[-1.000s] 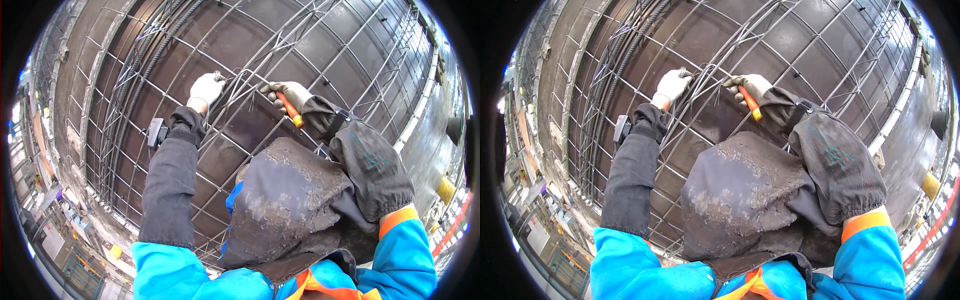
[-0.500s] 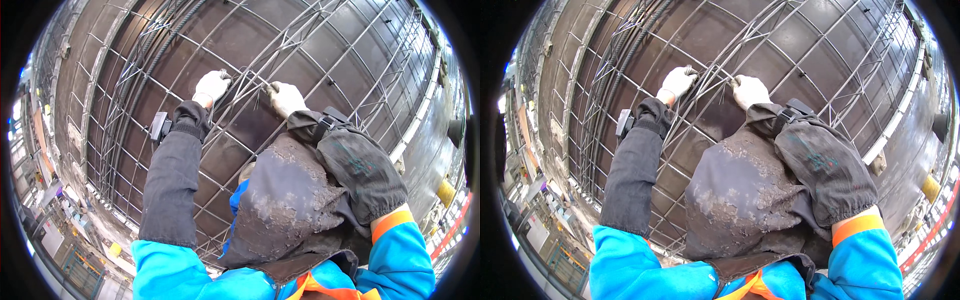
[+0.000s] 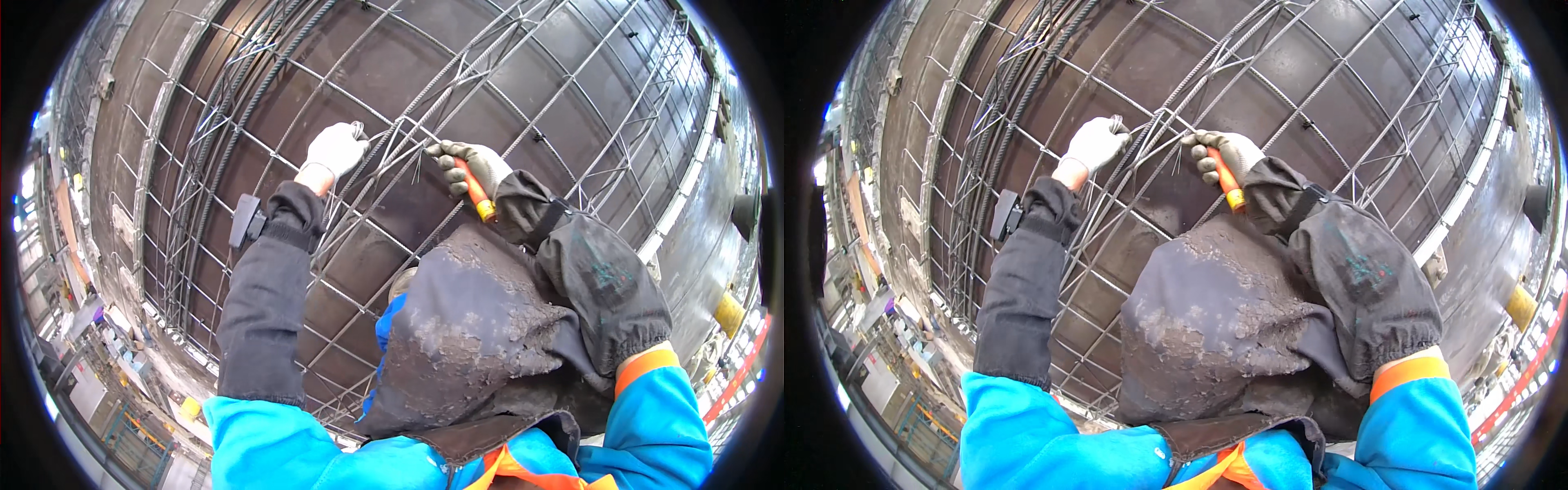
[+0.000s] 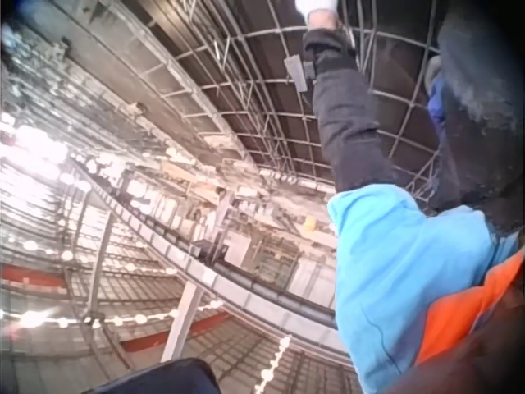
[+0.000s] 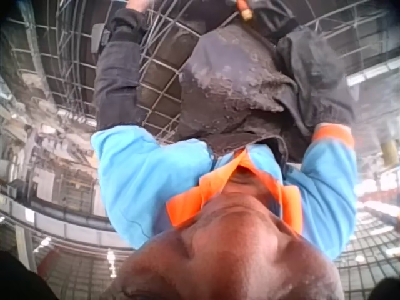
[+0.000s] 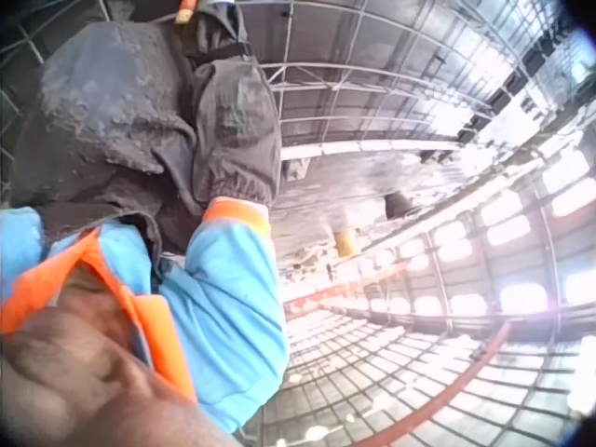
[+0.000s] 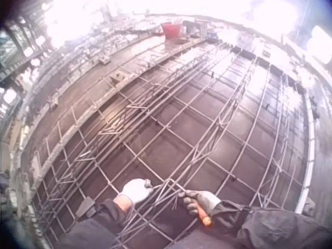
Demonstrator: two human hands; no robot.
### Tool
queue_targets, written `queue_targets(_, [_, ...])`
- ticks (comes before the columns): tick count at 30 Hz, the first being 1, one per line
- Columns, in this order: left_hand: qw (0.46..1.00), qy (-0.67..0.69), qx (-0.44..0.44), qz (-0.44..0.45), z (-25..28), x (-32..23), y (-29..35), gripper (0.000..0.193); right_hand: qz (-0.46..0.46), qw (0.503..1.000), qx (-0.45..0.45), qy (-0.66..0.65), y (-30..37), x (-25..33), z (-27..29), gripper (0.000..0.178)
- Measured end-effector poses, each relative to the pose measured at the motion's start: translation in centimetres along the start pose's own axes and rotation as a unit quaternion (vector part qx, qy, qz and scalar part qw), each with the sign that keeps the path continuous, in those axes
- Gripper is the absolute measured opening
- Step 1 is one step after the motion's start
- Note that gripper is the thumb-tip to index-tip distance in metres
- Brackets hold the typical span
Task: Securing reinforcement steel mesh using wire and a hook tool.
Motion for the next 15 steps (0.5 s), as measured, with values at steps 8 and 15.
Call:
queue_targets(8, [0.982, -0.094, -0.134, -0.097, 0.9, -4.6, -1.0, 0.024, 0.044, 0.974, -0.042, 0.22, -0.1, 1.7, -1.2, 0.024])
queue_targets(15, [0.964, -0.074, -0.229, -0.115, -0.8, -3.6, -2.1, 0.02, 0.062, 0.939, -0.053, 0.334, -1.5, 3.5, -0.4, 0.027])
Point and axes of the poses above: each hand's wrist, its own y-axis away from the middle knuckle, its own z-axis out of the back of the hand, x = y × z, the point moved 2 cm from there along -y, towards the middle knuckle, and after that the axes turned 4 degrees about z, right-handed, at the moved point
